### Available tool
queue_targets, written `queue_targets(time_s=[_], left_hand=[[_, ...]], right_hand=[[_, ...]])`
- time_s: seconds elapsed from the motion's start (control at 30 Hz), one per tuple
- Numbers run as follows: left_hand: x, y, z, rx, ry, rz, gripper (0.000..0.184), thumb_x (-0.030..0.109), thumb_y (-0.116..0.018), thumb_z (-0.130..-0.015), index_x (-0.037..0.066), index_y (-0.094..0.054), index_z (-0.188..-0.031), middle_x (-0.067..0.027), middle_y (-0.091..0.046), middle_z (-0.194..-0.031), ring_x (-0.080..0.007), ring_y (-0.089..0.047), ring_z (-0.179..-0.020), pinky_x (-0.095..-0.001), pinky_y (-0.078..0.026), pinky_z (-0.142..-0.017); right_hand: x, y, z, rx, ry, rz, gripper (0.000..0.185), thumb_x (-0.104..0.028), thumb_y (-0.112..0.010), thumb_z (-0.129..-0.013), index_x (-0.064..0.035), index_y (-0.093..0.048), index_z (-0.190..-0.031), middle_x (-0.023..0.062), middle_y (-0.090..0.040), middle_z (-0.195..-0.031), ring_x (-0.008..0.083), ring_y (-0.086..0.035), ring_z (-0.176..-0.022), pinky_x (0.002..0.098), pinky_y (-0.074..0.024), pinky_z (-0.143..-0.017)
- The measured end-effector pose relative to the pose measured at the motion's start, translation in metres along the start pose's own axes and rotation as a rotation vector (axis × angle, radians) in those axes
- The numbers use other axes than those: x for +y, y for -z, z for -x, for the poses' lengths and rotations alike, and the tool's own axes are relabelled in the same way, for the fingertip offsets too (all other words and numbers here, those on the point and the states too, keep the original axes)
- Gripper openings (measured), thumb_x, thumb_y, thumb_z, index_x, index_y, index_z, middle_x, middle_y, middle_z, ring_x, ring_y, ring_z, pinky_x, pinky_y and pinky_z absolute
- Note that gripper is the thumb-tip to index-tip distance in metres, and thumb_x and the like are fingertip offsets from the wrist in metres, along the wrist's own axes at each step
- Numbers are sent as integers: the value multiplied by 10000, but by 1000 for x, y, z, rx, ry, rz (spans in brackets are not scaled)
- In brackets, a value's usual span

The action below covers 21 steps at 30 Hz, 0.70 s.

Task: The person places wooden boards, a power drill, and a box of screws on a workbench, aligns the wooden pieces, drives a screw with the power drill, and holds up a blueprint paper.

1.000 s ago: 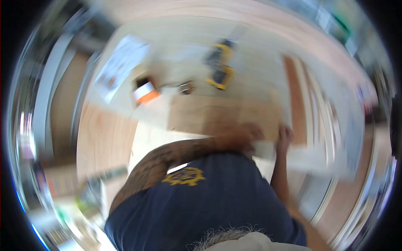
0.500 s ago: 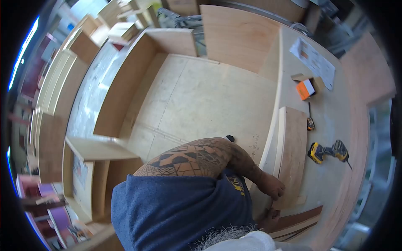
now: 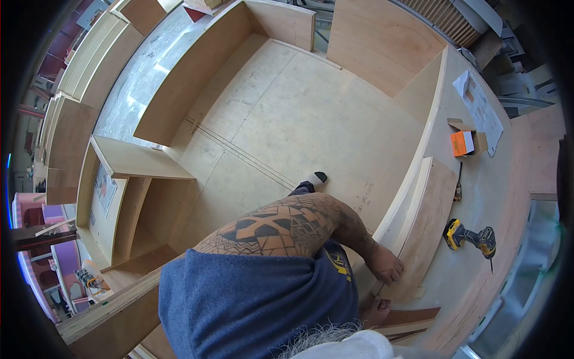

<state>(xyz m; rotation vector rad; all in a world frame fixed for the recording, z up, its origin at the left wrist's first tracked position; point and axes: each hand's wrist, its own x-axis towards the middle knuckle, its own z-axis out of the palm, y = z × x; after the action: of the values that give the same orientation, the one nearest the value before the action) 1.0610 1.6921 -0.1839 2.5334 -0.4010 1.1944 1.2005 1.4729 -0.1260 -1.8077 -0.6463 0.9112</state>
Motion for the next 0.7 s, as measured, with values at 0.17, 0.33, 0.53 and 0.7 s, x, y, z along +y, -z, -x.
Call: queue_targets(time_s=[0.17,0.33,0.53,0.7], left_hand=[[1,3,-2,56,-14,-37,153,237,-707,-869,125,-627,-802,-83,-602,-926,-311,-644,-989,-483,-507,-1037],[4,8,-2,30,5,30,170,211,-678,-888,106,-600,-780,-87,-584,-899,-314,-641,-980,-502,-503,-1053],[3,5,3,49,67,178,109,167,-676,-887,62,-652,-879,-128,-634,-1012,-349,-630,-1122,-513,-503,-1051],[-3,20,7,-132,184,313,309,180,-736,-861,72,-731,-1151,-123,-659,-1227,-378,-582,-1261,-510,-489,-1101]], right_hand=[[10,5,-3,-19,5,16,482,19,-685,-978,94,-502,-1417,188,-712,-1285,222,-683,-1166,334,-525,-1043],[-9,-14,10,11,26,28,521,33,-696,-961,102,-484,-1431,191,-709,-1275,223,-678,-1160,333,-539,-1005],[-1,-29,13,179,96,275,663,-257,-895,-869,55,-574,-1358,82,-711,-1020,122,-624,-848,289,-518,-765],[9,-32,13,339,100,437,731,-392,-934,-804,21,-623,-1321,66,-701,-980,155,-635,-865,341,-545,-771]])
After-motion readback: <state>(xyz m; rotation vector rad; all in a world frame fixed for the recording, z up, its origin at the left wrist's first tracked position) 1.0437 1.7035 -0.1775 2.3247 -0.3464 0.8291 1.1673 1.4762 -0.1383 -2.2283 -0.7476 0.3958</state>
